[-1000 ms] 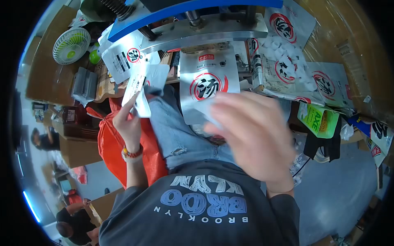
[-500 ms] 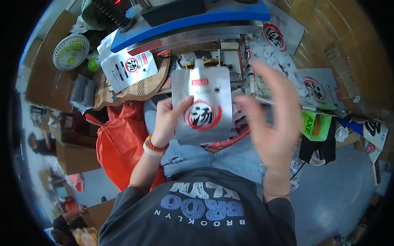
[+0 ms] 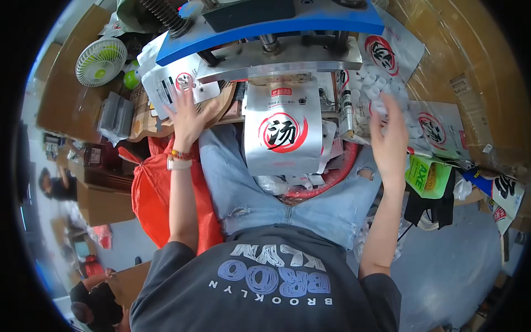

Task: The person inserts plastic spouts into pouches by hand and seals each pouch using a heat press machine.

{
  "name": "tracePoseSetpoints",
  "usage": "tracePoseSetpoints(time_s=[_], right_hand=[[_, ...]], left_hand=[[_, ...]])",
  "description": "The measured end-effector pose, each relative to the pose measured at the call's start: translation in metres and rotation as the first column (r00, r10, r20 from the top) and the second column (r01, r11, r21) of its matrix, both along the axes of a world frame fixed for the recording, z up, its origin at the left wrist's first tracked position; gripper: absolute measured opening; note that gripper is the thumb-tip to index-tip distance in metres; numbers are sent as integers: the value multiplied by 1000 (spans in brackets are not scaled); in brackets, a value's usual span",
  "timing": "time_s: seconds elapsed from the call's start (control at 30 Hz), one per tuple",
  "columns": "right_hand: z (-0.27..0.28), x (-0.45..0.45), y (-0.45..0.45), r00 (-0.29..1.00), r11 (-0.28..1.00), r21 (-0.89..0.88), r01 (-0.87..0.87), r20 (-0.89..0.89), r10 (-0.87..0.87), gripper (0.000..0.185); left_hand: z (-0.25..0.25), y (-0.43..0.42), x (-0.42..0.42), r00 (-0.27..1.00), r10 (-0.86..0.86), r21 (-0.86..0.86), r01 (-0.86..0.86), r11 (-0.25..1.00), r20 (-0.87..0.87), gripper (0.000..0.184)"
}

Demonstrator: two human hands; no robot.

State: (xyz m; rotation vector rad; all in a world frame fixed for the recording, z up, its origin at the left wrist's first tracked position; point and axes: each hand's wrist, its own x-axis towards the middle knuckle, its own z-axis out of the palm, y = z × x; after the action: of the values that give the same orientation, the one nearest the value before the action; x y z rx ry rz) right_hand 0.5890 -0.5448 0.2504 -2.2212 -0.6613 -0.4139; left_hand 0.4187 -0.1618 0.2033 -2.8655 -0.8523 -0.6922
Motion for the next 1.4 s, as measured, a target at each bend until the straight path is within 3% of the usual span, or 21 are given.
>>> tracePoseSetpoints(time_s=[0.03,0.07,0.1,0.13,0.17,0.23,0.37,0.47,0.6,0.67,0.8,0.87,0.93,0.97,1.03,1.1,1.2,1.27,1.3,1.37,1.4], right_hand=[[2,-6,-1,1000,1000,0,-10,1,10,22],[9,-11,-1,985,930,361,-71,-121,122,24],[16,-20,0,945,730,680,-62,-196,263,28],[37,-34,-1,925,679,728,-89,-192,328,37],[53,-49,1,929,682,707,-187,-98,356,36],[83,-75,9,943,788,519,-331,152,297,36],[101,-108,41,836,858,146,-492,355,419,33],[85,-110,60,719,744,33,-667,288,632,35],[118,-127,27,544,587,17,-810,399,739,35],[121,-121,25,642,662,45,-748,304,704,43],[92,-86,41,913,897,171,-409,84,400,47],[105,-83,21,957,935,242,-260,193,217,34],[110,-80,0,997,929,361,-83,35,75,24],[111,-73,5,998,946,319,55,-47,-43,22],[70,-32,6,972,984,-85,156,191,-138,25],[14,-10,-1,995,920,-379,97,25,-95,33],[9,-26,-10,974,918,-395,-43,-221,-50,31],[9,-31,-18,975,941,-274,-198,-157,160,31],[11,-31,-22,974,917,-331,-223,-123,193,32],[15,-24,-27,958,919,-283,-276,-164,237,31],[19,-22,-28,939,918,-232,-321,-200,278,31]], left_hand=[[-19,17,-12,988,-116,-143,101,985,-101,100],[0,-7,-25,970,-192,28,199,980,-147,78],[-2,-8,-34,968,-249,-43,247,968,-34,62],[-7,-9,-46,952,-297,-120,303,945,70,47],[15,-28,-56,946,-259,-169,292,941,196,22],[20,-34,-71,942,-104,-501,260,826,318,21],[76,-105,-74,865,-192,-332,370,868,463,44],[103,-128,-75,760,-534,-53,591,805,370,35],[141,-143,-86,539,-713,-199,838,509,449,21],[140,-150,-80,568,-736,-270,823,500,368,19],[57,-148,-21,910,-287,-911,361,199,298,23],[39,-149,3,895,132,-881,445,-163,427,24],[50,-143,20,882,194,-848,468,-248,430,22],[54,-139,29,890,211,-843,452,-291,404,21],[51,-132,38,888,198,-837,458,-300,415,20],[49,-131,43,875,250,-793,482,-372,415,22],[56,-111,36,953,-61,-954,300,26,298,27],[47,-71,32,875,110,-845,412,340,471,52],[42,-40,25,911,-72,-239,181,954,406,73],[13,-4,1,992,72,80,-64,995,-101,83],[2,-3,-15,982,-14,-5,13,1000,-191,85]])
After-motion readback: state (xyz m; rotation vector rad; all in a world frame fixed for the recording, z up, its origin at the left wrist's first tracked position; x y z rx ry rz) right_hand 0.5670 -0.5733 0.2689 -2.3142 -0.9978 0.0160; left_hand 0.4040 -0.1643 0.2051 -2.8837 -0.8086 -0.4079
